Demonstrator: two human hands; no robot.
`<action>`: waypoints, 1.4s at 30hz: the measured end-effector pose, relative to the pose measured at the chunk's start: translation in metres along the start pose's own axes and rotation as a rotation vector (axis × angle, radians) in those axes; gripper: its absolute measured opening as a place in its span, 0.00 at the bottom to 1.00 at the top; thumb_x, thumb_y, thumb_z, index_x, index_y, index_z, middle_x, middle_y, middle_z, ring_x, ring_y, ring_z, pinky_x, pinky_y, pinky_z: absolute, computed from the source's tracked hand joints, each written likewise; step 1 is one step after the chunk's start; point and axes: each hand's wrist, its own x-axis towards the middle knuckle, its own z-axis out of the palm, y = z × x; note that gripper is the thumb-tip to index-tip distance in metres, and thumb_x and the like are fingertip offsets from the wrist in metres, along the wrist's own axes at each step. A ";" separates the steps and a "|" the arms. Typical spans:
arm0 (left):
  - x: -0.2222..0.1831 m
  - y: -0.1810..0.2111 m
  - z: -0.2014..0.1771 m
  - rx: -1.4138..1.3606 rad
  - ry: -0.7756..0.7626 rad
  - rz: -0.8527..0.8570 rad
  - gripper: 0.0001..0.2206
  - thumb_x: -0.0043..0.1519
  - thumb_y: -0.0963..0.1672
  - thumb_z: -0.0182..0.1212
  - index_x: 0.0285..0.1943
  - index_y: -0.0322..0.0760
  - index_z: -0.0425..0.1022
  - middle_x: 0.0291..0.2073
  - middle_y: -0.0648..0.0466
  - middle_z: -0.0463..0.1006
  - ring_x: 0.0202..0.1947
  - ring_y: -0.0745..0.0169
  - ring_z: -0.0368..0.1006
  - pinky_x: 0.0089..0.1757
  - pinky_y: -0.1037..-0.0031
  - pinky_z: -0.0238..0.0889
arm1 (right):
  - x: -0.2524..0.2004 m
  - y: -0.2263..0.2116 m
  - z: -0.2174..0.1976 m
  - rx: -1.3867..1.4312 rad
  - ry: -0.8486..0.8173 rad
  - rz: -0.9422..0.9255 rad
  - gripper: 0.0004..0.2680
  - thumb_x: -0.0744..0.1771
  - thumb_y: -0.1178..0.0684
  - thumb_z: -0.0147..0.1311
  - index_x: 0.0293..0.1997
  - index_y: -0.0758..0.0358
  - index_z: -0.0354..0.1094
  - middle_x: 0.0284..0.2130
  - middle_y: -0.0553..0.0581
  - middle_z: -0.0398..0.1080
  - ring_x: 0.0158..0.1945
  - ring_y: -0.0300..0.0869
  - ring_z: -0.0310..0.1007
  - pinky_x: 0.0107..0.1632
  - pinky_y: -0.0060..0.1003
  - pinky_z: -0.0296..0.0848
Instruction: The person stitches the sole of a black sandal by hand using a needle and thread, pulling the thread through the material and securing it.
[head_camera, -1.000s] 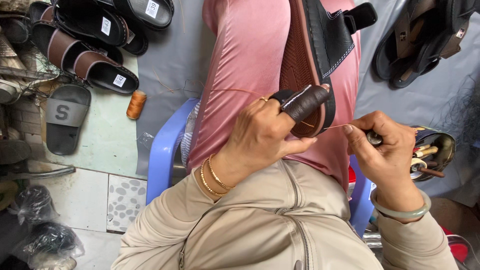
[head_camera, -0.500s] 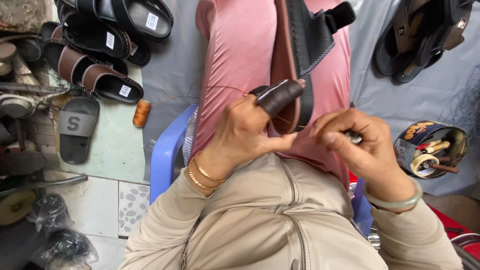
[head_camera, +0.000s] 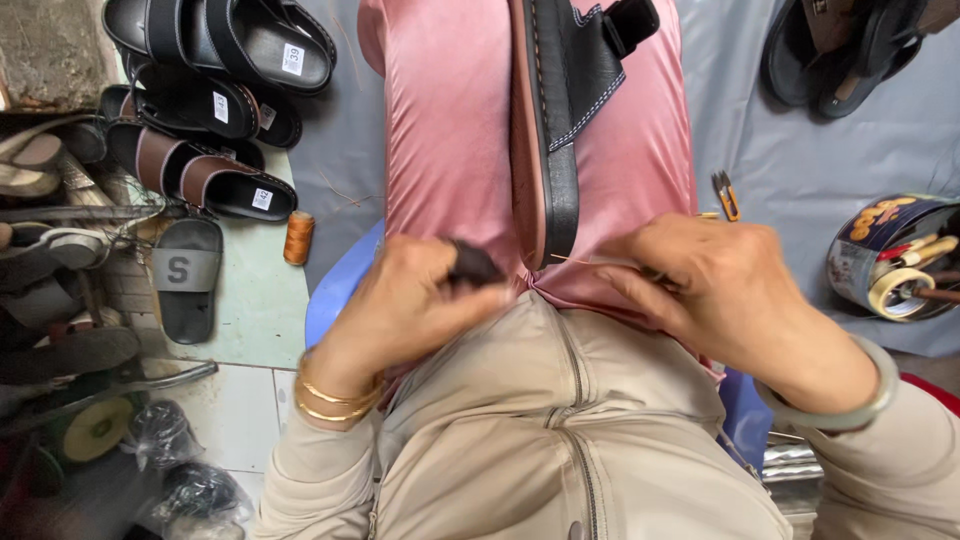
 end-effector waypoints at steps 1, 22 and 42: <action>0.000 0.000 -0.003 -0.353 -0.254 -0.127 0.09 0.52 0.46 0.64 0.30 0.35 0.75 0.22 0.57 0.75 0.25 0.70 0.67 0.30 0.78 0.60 | 0.004 -0.001 0.001 0.200 0.022 -0.049 0.06 0.64 0.52 0.52 0.37 0.62 0.66 0.19 0.51 0.61 0.24 0.41 0.61 0.27 0.35 0.59; -0.015 -0.047 -0.024 0.032 0.116 -0.445 0.11 0.59 0.47 0.56 0.45 0.36 0.73 0.17 0.51 0.68 0.21 0.56 0.64 0.24 0.68 0.59 | -0.011 0.012 -0.017 0.395 -0.032 0.011 0.08 0.61 0.58 0.49 0.42 0.63 0.63 0.37 0.54 0.69 0.35 0.40 0.69 0.38 0.32 0.65; 0.017 -0.014 0.021 0.171 -0.065 0.107 0.34 0.53 0.55 0.68 0.67 0.57 0.56 0.69 0.54 0.54 0.72 0.43 0.41 0.62 0.36 0.21 | -0.005 -0.002 -0.017 -0.473 -0.195 -0.083 0.16 0.64 0.43 0.50 0.59 0.33 0.58 0.19 0.45 0.56 0.13 0.39 0.62 0.10 0.36 0.48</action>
